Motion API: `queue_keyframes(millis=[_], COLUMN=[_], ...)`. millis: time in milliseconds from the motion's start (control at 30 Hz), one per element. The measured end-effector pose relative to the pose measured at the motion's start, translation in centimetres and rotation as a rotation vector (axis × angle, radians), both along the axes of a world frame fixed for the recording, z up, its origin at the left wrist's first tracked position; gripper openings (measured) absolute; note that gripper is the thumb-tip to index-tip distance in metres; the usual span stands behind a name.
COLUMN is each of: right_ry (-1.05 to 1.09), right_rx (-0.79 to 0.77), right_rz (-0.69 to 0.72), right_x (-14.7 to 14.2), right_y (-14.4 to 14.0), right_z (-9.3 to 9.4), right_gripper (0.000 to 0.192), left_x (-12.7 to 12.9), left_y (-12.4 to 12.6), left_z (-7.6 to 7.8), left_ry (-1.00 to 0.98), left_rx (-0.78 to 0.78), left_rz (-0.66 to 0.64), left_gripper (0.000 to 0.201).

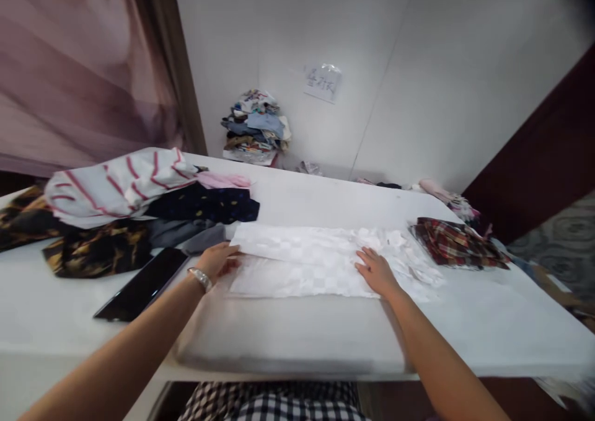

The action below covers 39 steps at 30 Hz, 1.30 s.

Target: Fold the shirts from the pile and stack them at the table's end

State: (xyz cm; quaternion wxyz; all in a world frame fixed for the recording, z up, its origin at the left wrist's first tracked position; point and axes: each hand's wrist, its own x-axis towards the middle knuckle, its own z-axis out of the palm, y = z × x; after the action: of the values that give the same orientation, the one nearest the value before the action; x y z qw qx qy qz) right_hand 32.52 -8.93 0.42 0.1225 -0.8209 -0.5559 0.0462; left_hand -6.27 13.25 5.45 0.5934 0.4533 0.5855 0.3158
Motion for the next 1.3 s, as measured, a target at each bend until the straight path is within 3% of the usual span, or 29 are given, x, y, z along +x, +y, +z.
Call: queue_keyframes(millis=[167,267,333,433,667,900,967,1100,1300], right_ry=[-0.02,-0.045,-0.069,-0.091,-0.074,-0.109,-0.085,-0.006,0.031], right_rx=[0.099,0.161,0.181,0.185,0.233,0.566,0.525,0.293,0.29], right_rz=[-0.007,-0.05,-0.061,-0.043,-0.022,0.135,0.217,0.287,0.275], right_x=[0.4,0.7,1.0,1.3,1.8,2.2,2.0,1.4,1.4], right_y=[-0.3,-0.4,-0.5,-0.5,-0.4,-0.8,-0.7,-0.3,-0.2], right_z=[-1.0,-1.5,-1.9,-2.2,-3.0,-2.1,-2.0,-2.4,-2.5], right_gripper=[0.046,0.045,0.045,0.046,0.047,0.048,0.045,0.042,0.043], left_x=[-2.3,-2.2,-1.7,-1.0,0.8,2.3,2.4,1.9,1.3], left_y=[0.5,0.1,-0.4,-1.1,-1.1,-1.9,-2.3,-3.1,-4.3], left_z=[-0.3,-0.1,0.1,0.1,0.1,0.0,0.0,-0.1,-0.2], left_ry=[0.34,0.644,0.752,0.884,1.044,1.085,1.084,1.092,1.081], left_rx=[0.338,0.522,0.562,0.578,0.534,0.549,0.545,0.538,0.527], left_rz=[0.036,-0.059,-0.145,-0.267,-0.349,-0.324,-0.312,-0.257,-0.21], left_gripper=[0.019,0.025,0.03,0.04,0.055,0.043,0.04,0.041,0.049])
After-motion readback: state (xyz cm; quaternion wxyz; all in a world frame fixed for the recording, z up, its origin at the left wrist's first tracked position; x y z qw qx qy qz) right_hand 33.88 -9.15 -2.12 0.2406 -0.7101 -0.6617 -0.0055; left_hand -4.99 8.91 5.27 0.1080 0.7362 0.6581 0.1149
